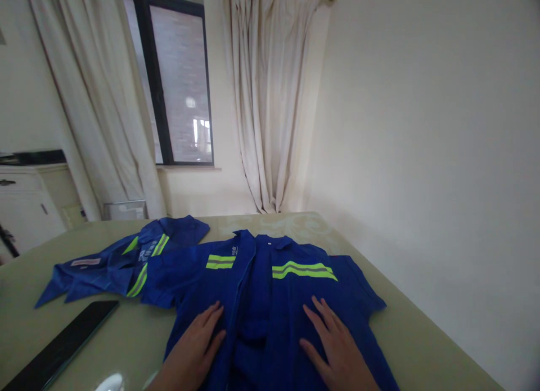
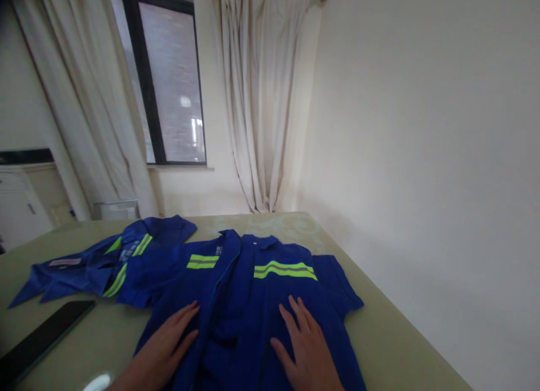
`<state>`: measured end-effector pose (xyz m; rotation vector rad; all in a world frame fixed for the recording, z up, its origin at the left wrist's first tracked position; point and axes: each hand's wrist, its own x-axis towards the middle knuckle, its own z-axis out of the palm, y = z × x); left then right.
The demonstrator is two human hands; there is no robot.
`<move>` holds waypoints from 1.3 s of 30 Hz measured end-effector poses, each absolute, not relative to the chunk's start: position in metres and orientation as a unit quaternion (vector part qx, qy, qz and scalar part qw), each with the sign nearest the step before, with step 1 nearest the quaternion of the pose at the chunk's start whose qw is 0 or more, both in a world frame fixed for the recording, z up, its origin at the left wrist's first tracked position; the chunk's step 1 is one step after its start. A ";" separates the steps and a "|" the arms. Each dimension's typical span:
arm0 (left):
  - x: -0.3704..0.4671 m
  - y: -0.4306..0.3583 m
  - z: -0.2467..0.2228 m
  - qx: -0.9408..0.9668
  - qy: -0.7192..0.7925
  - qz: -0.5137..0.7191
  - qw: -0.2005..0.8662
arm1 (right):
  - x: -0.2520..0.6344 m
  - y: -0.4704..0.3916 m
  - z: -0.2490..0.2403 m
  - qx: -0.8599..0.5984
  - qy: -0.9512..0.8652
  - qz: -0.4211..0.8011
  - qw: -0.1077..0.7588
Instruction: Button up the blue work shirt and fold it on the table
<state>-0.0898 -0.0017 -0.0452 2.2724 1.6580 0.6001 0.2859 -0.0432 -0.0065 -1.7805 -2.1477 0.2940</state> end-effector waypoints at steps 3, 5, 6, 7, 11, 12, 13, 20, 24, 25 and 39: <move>-0.074 -0.013 -0.049 0.813 0.554 0.156 0.086 | 0.283 -0.049 -0.021 -0.617 -0.769 0.116 0.119; -0.059 -0.001 -0.043 0.819 0.552 0.146 0.053 | 0.280 -0.027 -0.018 -0.605 -0.781 0.106 0.116; -0.052 0.010 -0.040 0.819 0.555 0.143 0.042 | 0.280 -0.011 -0.015 -0.601 -0.785 0.100 0.117; -0.046 0.023 -0.036 0.816 0.559 0.142 0.033 | 0.279 0.007 -0.012 -0.597 -0.788 0.094 0.117; -0.026 0.083 -0.025 0.800 0.583 0.142 0.025 | 0.280 0.081 0.000 -0.593 -0.794 0.078 0.108; -0.022 0.096 -0.023 0.792 0.591 0.152 0.021 | 0.280 0.096 0.002 -0.591 -0.796 0.074 0.106; -0.019 0.107 -0.021 0.781 0.602 0.168 0.013 | 0.279 0.110 0.004 -0.590 -0.797 0.066 0.110; -0.031 0.136 -0.015 0.719 0.661 0.215 -0.010 | 0.255 0.125 0.032 -0.587 -0.782 -0.014 0.208; -0.040 0.137 -0.010 0.760 0.617 0.205 0.015 | 0.225 0.068 0.034 -0.591 -0.773 0.017 0.228; -0.039 0.138 -0.008 0.775 0.598 0.202 0.021 | 0.219 0.049 0.030 -0.596 -0.769 0.050 0.227; 0.021 -0.007 -0.006 0.848 0.494 0.174 0.081 | 0.223 0.071 0.006 -0.517 -0.828 0.097 0.197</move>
